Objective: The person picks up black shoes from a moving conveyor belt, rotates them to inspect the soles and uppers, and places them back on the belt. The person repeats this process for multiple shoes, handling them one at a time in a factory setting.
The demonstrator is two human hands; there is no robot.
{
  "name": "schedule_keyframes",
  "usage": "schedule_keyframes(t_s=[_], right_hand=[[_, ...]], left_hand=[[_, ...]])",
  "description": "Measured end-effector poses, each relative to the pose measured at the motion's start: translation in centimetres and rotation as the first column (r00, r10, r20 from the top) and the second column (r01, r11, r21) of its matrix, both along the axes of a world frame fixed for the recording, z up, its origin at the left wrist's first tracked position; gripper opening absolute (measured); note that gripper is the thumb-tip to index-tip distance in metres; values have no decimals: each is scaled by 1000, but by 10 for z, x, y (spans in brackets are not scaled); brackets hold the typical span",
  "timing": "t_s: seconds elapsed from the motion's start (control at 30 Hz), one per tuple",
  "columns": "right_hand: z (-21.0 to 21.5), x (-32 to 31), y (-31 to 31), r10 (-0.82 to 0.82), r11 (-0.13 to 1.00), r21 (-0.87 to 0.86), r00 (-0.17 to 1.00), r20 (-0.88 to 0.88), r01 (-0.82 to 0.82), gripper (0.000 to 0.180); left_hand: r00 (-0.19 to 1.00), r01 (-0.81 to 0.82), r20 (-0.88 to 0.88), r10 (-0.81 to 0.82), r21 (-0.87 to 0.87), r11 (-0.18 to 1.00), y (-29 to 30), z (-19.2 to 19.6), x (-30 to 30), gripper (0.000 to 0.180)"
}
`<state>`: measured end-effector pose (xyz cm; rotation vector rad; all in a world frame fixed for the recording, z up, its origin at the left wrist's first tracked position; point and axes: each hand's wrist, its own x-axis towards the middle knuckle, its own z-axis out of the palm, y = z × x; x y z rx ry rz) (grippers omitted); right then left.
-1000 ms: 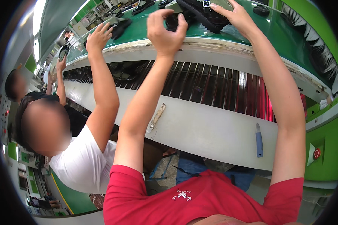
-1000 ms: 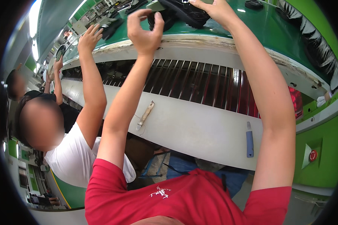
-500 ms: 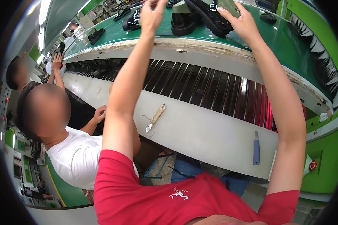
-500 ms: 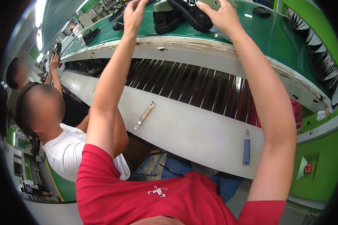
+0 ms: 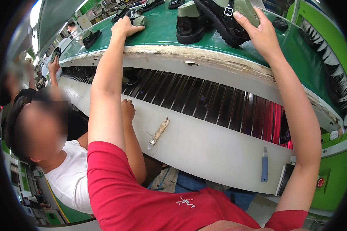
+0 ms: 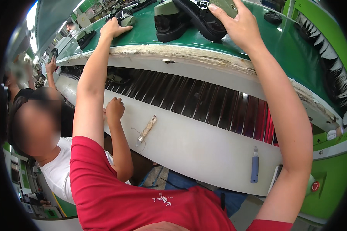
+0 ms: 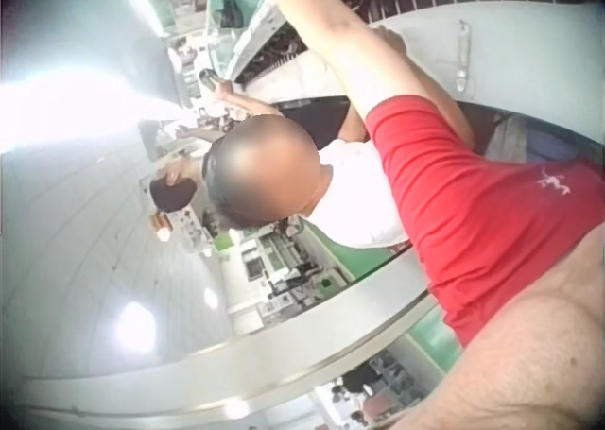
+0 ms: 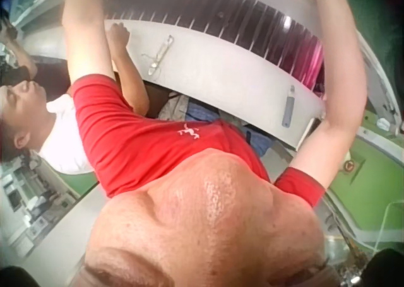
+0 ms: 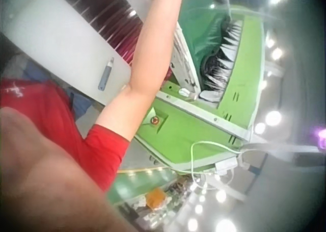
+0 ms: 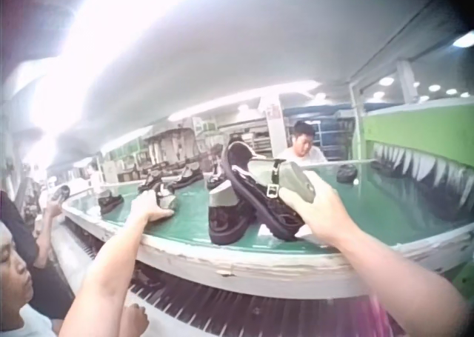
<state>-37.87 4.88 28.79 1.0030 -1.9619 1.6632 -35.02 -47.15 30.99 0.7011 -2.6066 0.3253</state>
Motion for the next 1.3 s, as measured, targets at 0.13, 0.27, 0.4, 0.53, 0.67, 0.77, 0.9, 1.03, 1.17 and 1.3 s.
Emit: schedule_keyframes(t_s=[0.13,0.27,0.4,0.53,0.67,0.77,0.9,1.03,1.17,1.3], right_hand=[[0,1,-1,27,1000,-4,1000,-16,-27,65],[-1,0,-2,-37,999,13,999,-15,38,64],[1,1,-4,-49,998,38,998,-27,50,65],[1,4,-5,-69,997,42,997,-38,71,66],[-3,0,-2,-82,994,70,996,-17,83,66],[2,-15,-3,-7,999,-34,1000,8,8,63],[37,-44,-4,-15,1000,-2,997,77,15,58],[99,-47,-30,53,999,-6,997,-50,-53,59],[167,1,-68,50,974,226,996,-75,-32,54],[193,46,-90,106,945,303,993,60,-119,56]], left_hand=[[985,-61,-156,73,79,995,-23,0,5,99],[891,-3,-422,167,362,932,-48,4,7,93],[821,330,-569,-49,403,854,-39,10,14,108],[792,511,-578,-197,452,731,27,-8,1,108],[846,446,-477,-237,390,806,74,-19,17,98],[832,414,-521,-190,356,838,103,-14,42,95],[525,443,-839,-144,125,888,177,-28,77,82],[777,480,-564,-281,241,843,247,-32,68,111],[767,516,-555,-323,232,825,236,-10,49,77],[790,441,-574,-213,293,848,213,-9,37,70]])
